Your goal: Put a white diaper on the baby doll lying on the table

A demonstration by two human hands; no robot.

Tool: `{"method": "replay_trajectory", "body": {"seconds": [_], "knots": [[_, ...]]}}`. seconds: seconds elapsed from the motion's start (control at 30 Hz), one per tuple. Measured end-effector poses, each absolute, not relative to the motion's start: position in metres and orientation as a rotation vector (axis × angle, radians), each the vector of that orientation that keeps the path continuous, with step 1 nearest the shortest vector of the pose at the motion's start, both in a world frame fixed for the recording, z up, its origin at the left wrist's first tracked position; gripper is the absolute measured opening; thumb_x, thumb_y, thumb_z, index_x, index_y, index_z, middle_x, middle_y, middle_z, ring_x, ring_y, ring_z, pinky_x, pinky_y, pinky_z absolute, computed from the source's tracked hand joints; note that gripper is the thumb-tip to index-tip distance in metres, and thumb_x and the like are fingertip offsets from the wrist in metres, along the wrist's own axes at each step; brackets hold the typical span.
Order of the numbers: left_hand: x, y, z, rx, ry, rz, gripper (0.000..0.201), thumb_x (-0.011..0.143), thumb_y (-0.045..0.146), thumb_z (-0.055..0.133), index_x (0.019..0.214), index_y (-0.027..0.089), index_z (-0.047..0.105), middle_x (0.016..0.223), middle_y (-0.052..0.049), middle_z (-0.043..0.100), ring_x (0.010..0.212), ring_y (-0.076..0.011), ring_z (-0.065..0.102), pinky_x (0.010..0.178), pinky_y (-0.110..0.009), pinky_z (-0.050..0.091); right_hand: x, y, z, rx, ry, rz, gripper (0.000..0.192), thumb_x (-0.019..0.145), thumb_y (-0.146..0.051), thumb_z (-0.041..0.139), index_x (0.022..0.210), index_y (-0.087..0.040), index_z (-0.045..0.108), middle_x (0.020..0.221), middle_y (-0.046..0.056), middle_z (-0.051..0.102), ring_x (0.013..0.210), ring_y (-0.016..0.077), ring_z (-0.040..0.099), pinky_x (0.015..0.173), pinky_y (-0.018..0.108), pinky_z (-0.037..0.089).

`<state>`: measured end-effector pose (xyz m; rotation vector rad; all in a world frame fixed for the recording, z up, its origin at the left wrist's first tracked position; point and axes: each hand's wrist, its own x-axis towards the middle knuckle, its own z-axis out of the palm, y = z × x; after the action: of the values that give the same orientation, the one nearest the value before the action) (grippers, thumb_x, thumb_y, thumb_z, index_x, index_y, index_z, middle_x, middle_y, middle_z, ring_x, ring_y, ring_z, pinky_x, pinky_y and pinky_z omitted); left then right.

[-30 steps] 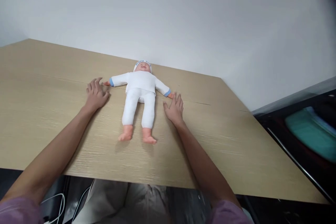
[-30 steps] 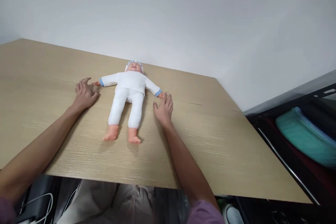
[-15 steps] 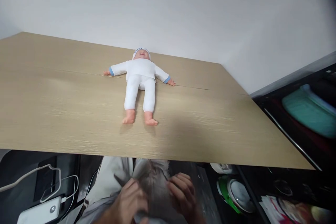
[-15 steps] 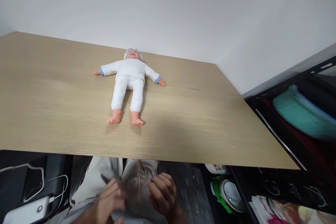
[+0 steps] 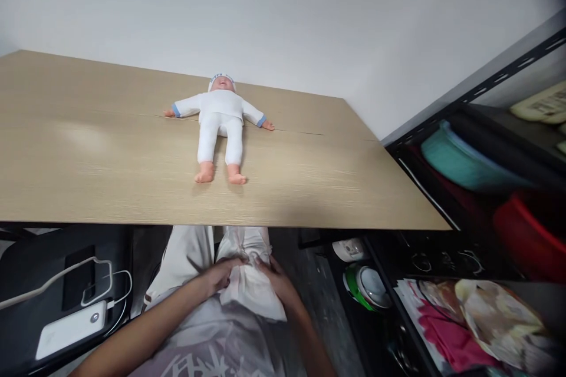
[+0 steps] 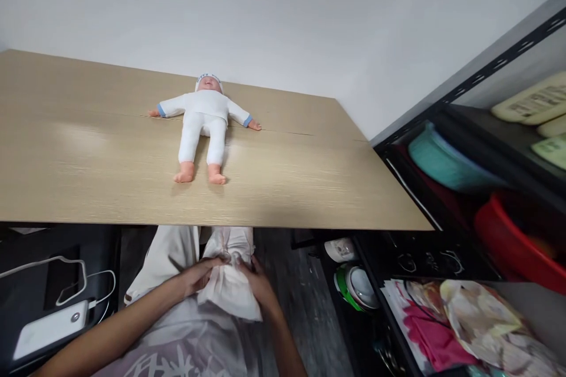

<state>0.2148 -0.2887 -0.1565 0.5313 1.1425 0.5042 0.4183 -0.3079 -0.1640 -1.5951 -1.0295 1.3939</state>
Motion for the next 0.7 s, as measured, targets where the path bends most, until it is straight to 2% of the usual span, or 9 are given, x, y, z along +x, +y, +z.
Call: {"method": "replay_trajectory", "body": {"seconds": [0.07,0.1,0.17,0.27,0.37,0.47,0.57,0.63,0.7], "knots": [[0.206,-0.312,-0.127,0.481,1.095,0.511,0.068,0.062,0.069,0.099,0.103,0.018,0.081,0.097,-0.013,0.084,0.094,-0.036,0.082,0.089,-0.047,0.067,0.417,-0.328,-0.135,-1.545,-0.961,1.497,0.085,0.07,-0.087,0.093,0.123,-0.021,0.083,0.113,0.014,0.089,0.108,0.0397,0.087,0.095,0.052,0.071],[0.2,-0.326,-0.111,0.472,1.065,0.55,0.068,0.067,0.067,0.099,0.114,0.021,0.082,0.107,-0.013,0.086,0.102,-0.0357,0.083,0.097,-0.046,0.067,0.418,-0.342,-0.121,-1.494,-0.961,1.512,0.082,0.076,-0.08,0.095,0.131,-0.021,0.081,0.126,0.016,0.087,0.119,0.0399,0.084,0.105,0.053,0.068],[0.187,-0.355,-0.079,0.499,0.964,0.673,0.065,0.077,0.059,0.099,0.131,0.031,0.08,0.127,-0.01,0.085,0.125,-0.0363,0.08,0.115,-0.048,0.062,0.423,-0.37,-0.094,-1.444,-0.975,1.508,0.074,0.083,-0.07,0.095,0.142,-0.027,0.079,0.144,0.016,0.082,0.134,0.0411,0.079,0.113,0.056,0.065],[0.169,-0.385,-0.046,0.67,0.902,0.753,0.063,0.08,0.061,0.099,0.136,0.041,0.078,0.143,-0.008,0.079,0.149,-0.039,0.068,0.131,-0.055,0.05,0.427,-0.394,-0.065,-1.471,-1.035,1.445,0.07,0.082,-0.065,0.097,0.141,-0.032,0.08,0.144,0.013,0.082,0.135,0.0436,0.078,0.114,0.057,0.065],[0.157,-0.39,-0.038,0.792,1.01,0.799,0.076,0.077,0.063,0.101,0.142,0.039,0.069,0.158,-0.009,0.07,0.161,-0.0404,0.056,0.135,-0.056,0.044,0.413,-0.382,-0.041,-1.397,-1.159,1.456,0.063,0.088,-0.066,0.092,0.138,-0.029,0.082,0.136,0.013,0.084,0.127,0.0426,0.08,0.11,0.056,0.066],[0.154,-0.377,-0.04,0.799,1.088,0.877,0.081,0.078,0.064,0.101,0.141,0.035,0.058,0.158,-0.011,0.067,0.155,-0.0379,0.06,0.128,-0.05,0.051,0.385,-0.351,-0.025,-1.246,-1.265,1.477,0.052,0.099,-0.065,0.082,0.135,-0.027,0.081,0.13,0.011,0.086,0.122,0.0363,0.081,0.108,0.048,0.066],[0.155,-0.362,-0.037,0.753,1.113,0.952,0.075,0.084,0.066,0.096,0.134,0.035,0.05,0.135,-0.007,0.074,0.128,-0.0315,0.074,0.109,-0.043,0.062,0.363,-0.328,-0.021,-1.201,-1.337,1.442,0.05,0.104,-0.064,0.077,0.136,-0.026,0.078,0.131,0.009,0.085,0.122,0.0322,0.08,0.106,0.042,0.065],[0.155,-0.355,-0.035,0.711,1.141,0.971,0.078,0.082,0.068,0.096,0.131,0.034,0.046,0.126,-0.005,0.074,0.117,-0.0301,0.076,0.1,-0.041,0.063,0.359,-0.321,-0.027,-1.285,-1.412,1.331,0.047,0.107,-0.064,0.072,0.132,-0.024,0.077,0.121,0.009,0.086,0.109,0.0292,0.081,0.096,0.039,0.065],[0.153,-0.351,-0.035,0.66,1.177,0.972,0.084,0.077,0.07,0.099,0.13,0.033,0.044,0.121,-0.004,0.074,0.112,-0.0297,0.076,0.094,-0.039,0.063,0.364,-0.314,-0.033,-1.442,-1.48,1.077,0.043,0.108,-0.062,0.07,0.122,-0.022,0.077,0.101,0.007,0.083,0.09,0.0262,0.077,0.082,0.037,0.062]]}}
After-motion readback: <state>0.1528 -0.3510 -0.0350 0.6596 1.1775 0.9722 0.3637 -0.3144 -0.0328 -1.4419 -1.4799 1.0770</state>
